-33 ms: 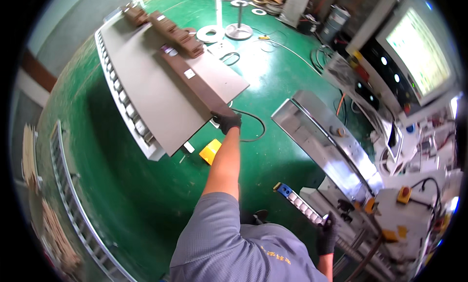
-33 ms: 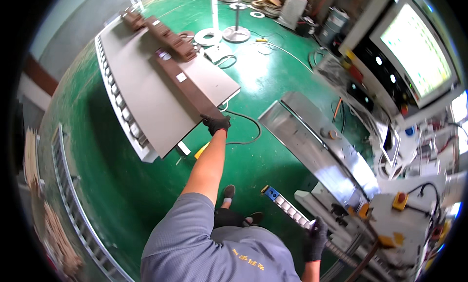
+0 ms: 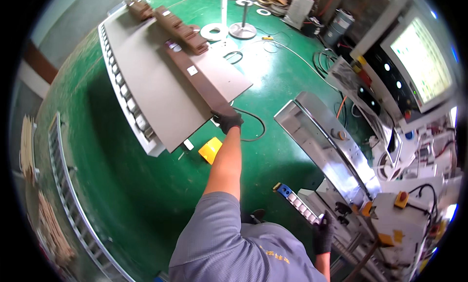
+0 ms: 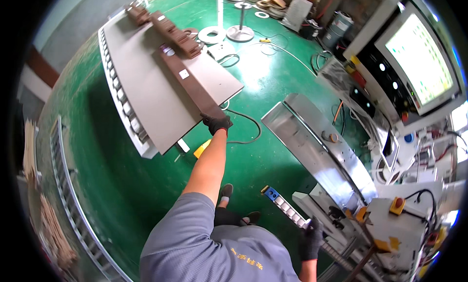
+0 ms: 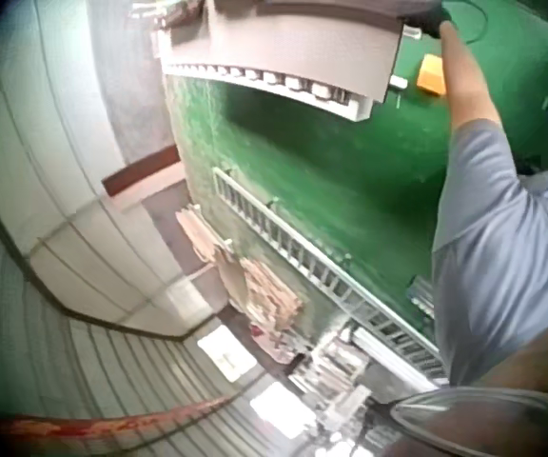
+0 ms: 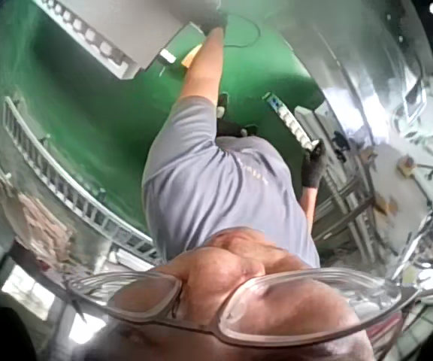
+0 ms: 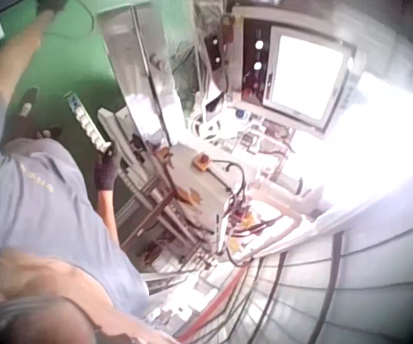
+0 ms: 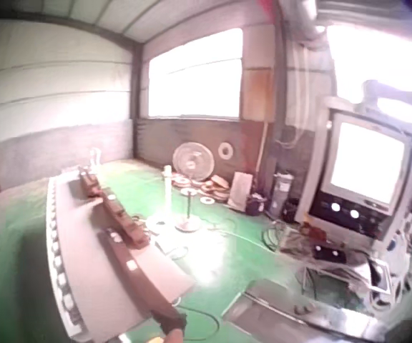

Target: The person picks up dark wood-like boards from a table and feeds them one at a time into an edge-banding or processing machine.

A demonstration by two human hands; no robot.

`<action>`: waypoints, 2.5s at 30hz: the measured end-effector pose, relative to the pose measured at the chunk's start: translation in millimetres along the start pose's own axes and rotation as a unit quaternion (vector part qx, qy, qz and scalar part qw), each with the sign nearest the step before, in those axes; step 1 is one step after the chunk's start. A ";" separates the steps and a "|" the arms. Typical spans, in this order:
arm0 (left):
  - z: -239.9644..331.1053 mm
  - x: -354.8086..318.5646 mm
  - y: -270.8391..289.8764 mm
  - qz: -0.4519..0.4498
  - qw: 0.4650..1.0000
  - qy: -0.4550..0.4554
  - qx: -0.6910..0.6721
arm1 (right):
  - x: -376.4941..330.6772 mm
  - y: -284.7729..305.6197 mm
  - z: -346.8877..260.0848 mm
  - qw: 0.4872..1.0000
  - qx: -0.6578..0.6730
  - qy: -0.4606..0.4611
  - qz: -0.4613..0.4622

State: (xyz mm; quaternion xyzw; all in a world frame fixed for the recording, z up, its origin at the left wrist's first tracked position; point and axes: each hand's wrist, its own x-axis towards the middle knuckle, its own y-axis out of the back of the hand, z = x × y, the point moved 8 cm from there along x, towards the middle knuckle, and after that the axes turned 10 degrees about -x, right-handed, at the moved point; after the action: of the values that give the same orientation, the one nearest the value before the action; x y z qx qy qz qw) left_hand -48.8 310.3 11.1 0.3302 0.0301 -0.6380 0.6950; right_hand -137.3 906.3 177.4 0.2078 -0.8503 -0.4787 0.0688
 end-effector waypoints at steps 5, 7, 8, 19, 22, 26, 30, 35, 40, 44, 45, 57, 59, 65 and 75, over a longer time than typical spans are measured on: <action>-74.9 13.8 71.0 0.018 0.994 -0.076 -0.082 | 26.9 -24.1 -67.3 0.996 0.019 0.004 -0.090; -113.2 -9.7 96.6 -0.060 0.974 -0.101 -0.192 | 37.1 -30.1 -83.6 0.991 -0.030 0.060 -0.113; -136.6 -22.8 106.0 -0.113 0.962 -0.083 -0.234 | 41.1 -31.7 -89.8 0.987 -0.055 0.086 -0.123; -85.5 -167.8 454.9 0.052 0.946 -0.280 -0.152 | 76.2 -75.3 -226.6 0.898 0.097 0.307 -0.299; 56.4 -254.4 494.3 0.186 0.910 -0.370 0.000 | 53.9 -47.7 -328.5 0.833 0.131 0.498 -0.200; 118.1 -332.3 468.0 0.153 0.763 -0.627 -0.034 | -9.6 -13.6 -444.1 0.736 0.295 0.575 -0.201; 145.1 -383.2 418.0 0.049 0.670 -0.739 -0.039 | -45.6 6.5 -483.1 0.670 0.379 0.621 -0.149; 163.8 -404.7 398.2 0.035 0.624 -0.773 -0.110 | -37.8 25.5 -471.0 0.683 0.401 0.588 -0.167; 171.1 -408.2 379.9 0.053 0.629 -0.767 -0.117 | -26.5 33.3 -456.1 0.741 0.376 0.531 -0.164; 165.4 -419.6 354.8 0.052 0.591 -0.799 -0.101 | -13.9 36.7 -438.7 0.773 0.355 0.498 -0.169; 169.8 -428.0 346.7 0.016 0.602 -0.797 -0.048 | -10.7 37.6 -434.6 0.780 0.347 0.493 -0.167; 59.4 -121.2 290.6 0.056 0.818 -0.324 -0.472 | 30.8 48.1 -331.2 0.878 0.227 0.407 -0.111; -8.0 -53.8 214.0 -0.098 0.807 -0.027 -0.582 | 36.2 53.2 -289.9 0.897 0.243 0.351 -0.117; -72.3 5.5 90.1 -0.535 0.505 0.205 -0.645 | 23.3 65.6 -133.3 0.917 0.376 0.109 -0.083; -23.8 -352.2 -32.8 -0.626 0.718 0.086 -0.291 | -107.5 144.3 -16.1 0.943 -0.191 -0.023 0.272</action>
State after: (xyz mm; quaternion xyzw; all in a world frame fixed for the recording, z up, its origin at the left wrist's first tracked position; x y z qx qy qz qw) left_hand -134.3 628.6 141.8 0.0709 0.4736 -0.8564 0.1932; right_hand -76.5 1004.4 316.3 -0.0595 -0.7682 -0.6000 0.2150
